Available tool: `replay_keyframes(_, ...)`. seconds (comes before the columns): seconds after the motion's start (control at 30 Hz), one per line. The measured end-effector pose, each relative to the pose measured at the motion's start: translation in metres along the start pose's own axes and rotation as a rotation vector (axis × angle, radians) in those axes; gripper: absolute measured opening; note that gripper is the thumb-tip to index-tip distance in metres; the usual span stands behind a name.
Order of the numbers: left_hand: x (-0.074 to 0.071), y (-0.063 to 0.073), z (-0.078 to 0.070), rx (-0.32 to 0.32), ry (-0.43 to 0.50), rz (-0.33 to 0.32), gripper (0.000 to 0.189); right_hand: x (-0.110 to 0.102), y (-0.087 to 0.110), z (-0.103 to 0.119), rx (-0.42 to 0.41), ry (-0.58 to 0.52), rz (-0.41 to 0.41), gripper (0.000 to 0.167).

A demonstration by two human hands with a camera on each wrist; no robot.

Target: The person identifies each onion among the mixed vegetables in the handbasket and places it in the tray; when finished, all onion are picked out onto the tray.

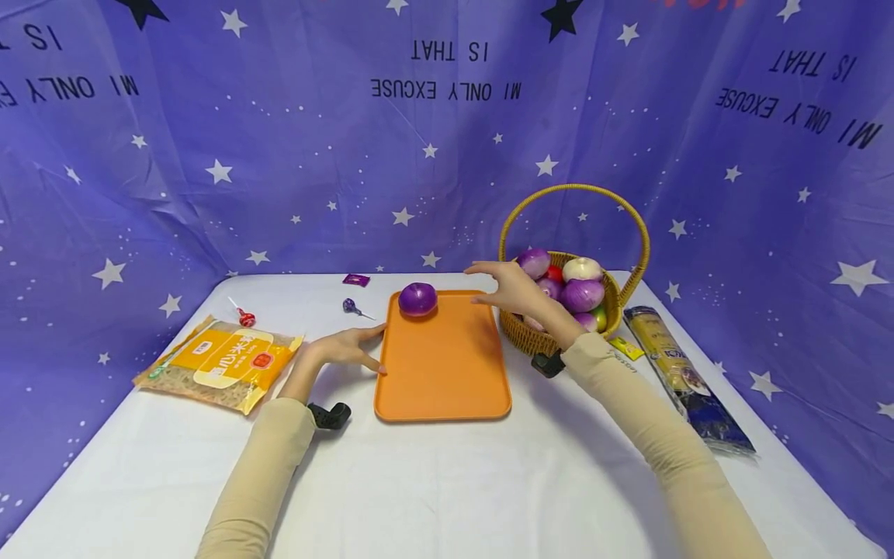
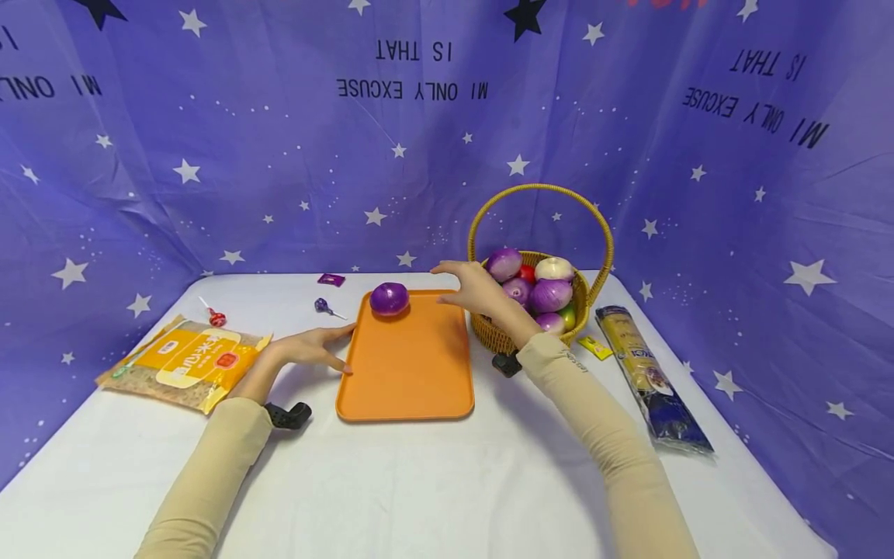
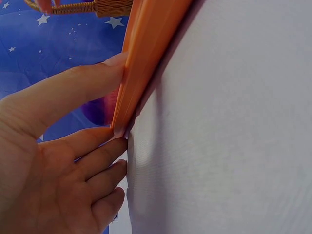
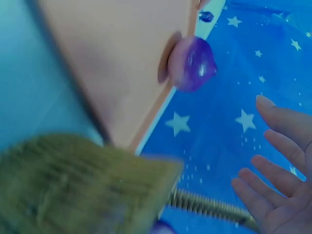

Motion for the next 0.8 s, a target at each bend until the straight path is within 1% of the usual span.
replay_keyframes(0.1, -0.001, 0.000, 0.000, 0.002, 0.001, -0.003, 0.101, -0.013, 0.009, -0.007, 0.005, 0.021, 0.003, 0.052)
replay_keyframes(0.2, -0.001, 0.000, 0.000, 0.006, 0.003, -0.005, 0.101, -0.023, 0.013, -0.019, 0.001, 0.026, 0.000, 0.049)
replay_keyframes(0.3, -0.001, 0.000, 0.001, 0.002, 0.006, -0.003, 0.101, -0.030, 0.012, -0.032, -0.013, 0.043, -0.019, 0.046)
replay_keyframes(0.37, -0.001, 0.000, 0.000, 0.002, 0.005, -0.001, 0.100, -0.035, 0.009, -0.041, -0.005, 0.064, -0.032, 0.045)
replay_keyframes(0.43, 0.000, 0.000, 0.000, 0.004, 0.005, 0.001, 0.100, -0.040, 0.006, -0.049, 0.020, 0.076, -0.037, 0.045)
replay_keyframes(0.63, 0.000, -0.001, 0.001, 0.010, 0.009, -0.004, 0.100, -0.055, -0.004, -0.072, 0.132, 0.122, -0.050, 0.046)
replay_keyframes(0.8, 0.000, 0.000, 0.001, 0.001, 0.015, -0.005, 0.100, -0.061, -0.012, -0.090, 0.214, 0.112, -0.024, 0.048)
Point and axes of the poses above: each hand's wrist, its own y-axis away from the middle knuckle, its own x-axis out of the palm, z = x × y, the point moved 8 cm from there along -y, towards the middle knuckle, and after that the axes turned 13 degrees about x, right-handed, at the moved point
